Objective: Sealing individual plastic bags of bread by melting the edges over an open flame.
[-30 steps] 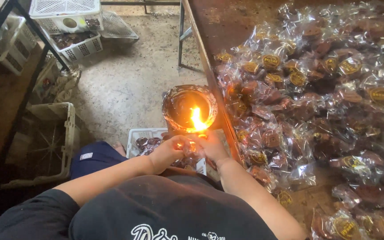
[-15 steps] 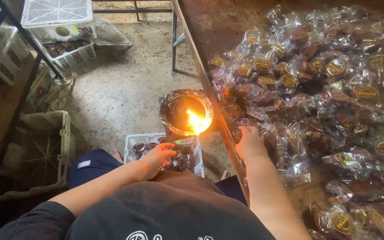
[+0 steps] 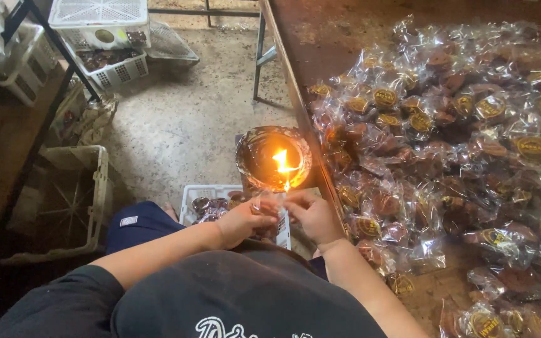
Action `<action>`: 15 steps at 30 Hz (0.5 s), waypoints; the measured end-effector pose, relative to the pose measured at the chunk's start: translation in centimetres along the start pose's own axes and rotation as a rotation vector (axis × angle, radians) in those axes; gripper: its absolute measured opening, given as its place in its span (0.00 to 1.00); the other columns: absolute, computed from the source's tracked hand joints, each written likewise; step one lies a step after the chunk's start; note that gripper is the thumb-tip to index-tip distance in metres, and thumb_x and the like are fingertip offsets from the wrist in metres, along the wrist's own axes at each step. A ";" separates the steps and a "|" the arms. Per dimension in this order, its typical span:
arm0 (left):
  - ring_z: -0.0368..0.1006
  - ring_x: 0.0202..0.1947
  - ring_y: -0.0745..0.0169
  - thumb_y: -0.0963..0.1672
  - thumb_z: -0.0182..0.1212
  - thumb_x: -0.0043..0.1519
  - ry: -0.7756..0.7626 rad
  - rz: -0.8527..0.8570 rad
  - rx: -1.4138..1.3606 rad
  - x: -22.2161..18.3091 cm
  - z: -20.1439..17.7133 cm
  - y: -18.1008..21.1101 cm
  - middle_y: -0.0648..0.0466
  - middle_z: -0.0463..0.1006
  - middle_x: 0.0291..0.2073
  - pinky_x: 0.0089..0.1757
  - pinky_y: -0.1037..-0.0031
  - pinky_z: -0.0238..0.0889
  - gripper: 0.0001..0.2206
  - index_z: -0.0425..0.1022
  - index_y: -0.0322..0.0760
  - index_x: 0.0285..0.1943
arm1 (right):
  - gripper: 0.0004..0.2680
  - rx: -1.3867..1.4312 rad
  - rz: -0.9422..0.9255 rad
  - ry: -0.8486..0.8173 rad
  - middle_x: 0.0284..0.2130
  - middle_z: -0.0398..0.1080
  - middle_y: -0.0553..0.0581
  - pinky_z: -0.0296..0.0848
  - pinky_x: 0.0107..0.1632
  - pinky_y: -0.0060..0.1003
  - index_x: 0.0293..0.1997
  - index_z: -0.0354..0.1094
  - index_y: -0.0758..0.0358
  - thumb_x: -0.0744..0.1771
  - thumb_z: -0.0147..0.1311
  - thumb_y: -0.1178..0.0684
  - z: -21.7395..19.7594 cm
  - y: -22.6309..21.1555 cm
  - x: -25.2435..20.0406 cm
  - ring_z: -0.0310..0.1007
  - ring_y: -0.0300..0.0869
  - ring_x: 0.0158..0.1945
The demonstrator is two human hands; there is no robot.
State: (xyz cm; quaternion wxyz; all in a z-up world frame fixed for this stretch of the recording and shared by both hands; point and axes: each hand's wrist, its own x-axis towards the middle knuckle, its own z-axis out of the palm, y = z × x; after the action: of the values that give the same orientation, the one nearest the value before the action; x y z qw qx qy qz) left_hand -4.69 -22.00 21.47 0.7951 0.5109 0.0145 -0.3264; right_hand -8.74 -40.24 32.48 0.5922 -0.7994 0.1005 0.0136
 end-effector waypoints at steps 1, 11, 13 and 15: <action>0.79 0.42 0.54 0.36 0.70 0.57 0.004 -0.002 -0.005 0.2 -0.3 -0.6 0.45 0.80 0.46 0.40 0.62 0.77 0.21 0.76 0.36 0.60 | 0.03 -0.002 0.004 -0.005 0.20 0.76 0.57 0.75 0.24 0.28 0.38 0.80 0.60 0.63 0.65 0.57 0.0 1.8 0.7 0.74 0.38 0.19; 0.78 0.42 0.61 0.36 0.63 0.60 0.054 -0.030 -0.145 -0.4 0.4 0.7 0.52 0.80 0.45 0.41 0.67 0.76 0.16 0.73 0.45 0.55 | 0.15 0.342 0.089 -0.187 0.44 0.76 0.50 0.80 0.44 0.31 0.63 0.66 0.53 0.69 0.57 0.48 1.4 11.4 4.6 0.76 0.34 0.40; 0.78 0.40 0.64 0.36 0.66 0.59 0.066 -0.036 -0.063 0.4 -0.8 -0.1 0.55 0.81 0.45 0.39 0.71 0.77 0.17 0.71 0.45 0.53 | 0.14 0.326 0.118 -0.153 0.44 0.76 0.48 0.79 0.45 0.29 0.62 0.67 0.52 0.69 0.57 0.47 1.7 10.9 4.6 0.76 0.32 0.41; 0.77 0.37 0.63 0.34 0.70 0.55 0.083 -0.026 0.033 0.9 -1.5 -0.7 0.51 0.82 0.43 0.36 0.73 0.76 0.17 0.72 0.40 0.50 | 0.08 0.127 0.038 -0.183 0.36 0.81 0.48 0.77 0.43 0.29 0.47 0.79 0.51 0.67 0.62 0.47 2.2 10.0 4.1 0.75 0.30 0.39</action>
State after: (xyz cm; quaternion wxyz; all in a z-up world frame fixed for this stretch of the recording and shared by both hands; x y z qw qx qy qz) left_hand -3.92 -21.40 19.94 0.7810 0.5368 0.0488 -0.3155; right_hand -6.26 -41.56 21.84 0.6480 -0.7536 0.0619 0.0912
